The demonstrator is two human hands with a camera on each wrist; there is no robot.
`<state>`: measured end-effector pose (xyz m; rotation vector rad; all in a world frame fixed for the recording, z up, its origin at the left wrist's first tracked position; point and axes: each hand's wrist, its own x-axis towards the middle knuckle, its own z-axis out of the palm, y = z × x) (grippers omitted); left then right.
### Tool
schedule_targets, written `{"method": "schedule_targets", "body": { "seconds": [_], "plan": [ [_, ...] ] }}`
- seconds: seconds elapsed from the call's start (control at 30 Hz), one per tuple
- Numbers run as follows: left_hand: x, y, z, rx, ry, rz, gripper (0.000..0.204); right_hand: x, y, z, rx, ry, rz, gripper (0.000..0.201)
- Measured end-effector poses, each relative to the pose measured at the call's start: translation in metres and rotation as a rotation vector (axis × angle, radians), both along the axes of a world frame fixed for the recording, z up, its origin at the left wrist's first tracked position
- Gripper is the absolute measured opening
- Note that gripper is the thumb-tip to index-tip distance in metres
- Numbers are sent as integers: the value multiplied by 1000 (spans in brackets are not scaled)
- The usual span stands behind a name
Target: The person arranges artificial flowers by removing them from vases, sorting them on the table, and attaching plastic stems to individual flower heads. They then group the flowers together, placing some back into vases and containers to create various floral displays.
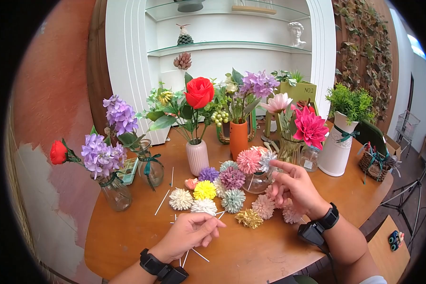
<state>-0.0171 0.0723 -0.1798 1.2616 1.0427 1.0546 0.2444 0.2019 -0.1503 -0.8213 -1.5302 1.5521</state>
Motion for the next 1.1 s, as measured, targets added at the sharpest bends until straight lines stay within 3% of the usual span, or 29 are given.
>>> {"method": "schedule_targets", "body": {
  "seconds": [0.1, 0.2, 0.33, 0.4, 0.47, 0.53, 0.57, 0.6, 0.67, 0.7, 0.77, 0.87, 1.1],
  "plan": [
    [0, 0, 0, 11, -10, 6, 27, 3, 3, -2, 58, 99, -29, 52],
    [0, 0, 0, 14, 10, 19, 26, 3, 0, 2, 143, 29, -47, 36],
    [-6, 0, 0, 65, -13, 120, 25, -6, -16, 3, 380, -167, 116, 19],
    [-12, 0, 6, 103, -29, 206, 23, -9, -20, 3, 1013, -457, 257, 15],
    [-16, 1, 12, 140, -43, 296, 22, -13, -19, -9, 1129, -428, 275, 12],
    [-20, 4, 15, 269, 284, 430, 21, -15, -24, -8, 1261, -393, 376, 13],
    [-29, 7, 12, 354, 531, 422, 19, -15, -25, -7, 1263, -375, 411, 13],
    [-30, 7, 13, 351, 535, 425, 19, -15, -26, -6, 1261, -369, 412, 13],
    [-30, 5, 18, 593, 938, 287, 27, -15, -28, -6, 1274, -358, 433, 13],
    [-29, 5, 17, 590, 941, 284, 27, -15, -28, -7, 1271, -354, 432, 13],
    [-26, 5, 15, 730, 1205, 95, 41, -17, -29, -7, 1275, -295, 513, 14],
    [-27, 7, 6, 619, 1181, -58, 47, -22, -38, -10, 1270, -351, 583, 17],
    [-25, 11, 1, 455, 1200, -7, 26, -28, -38, -22, 1177, -311, 650, 16]
  ]
}}
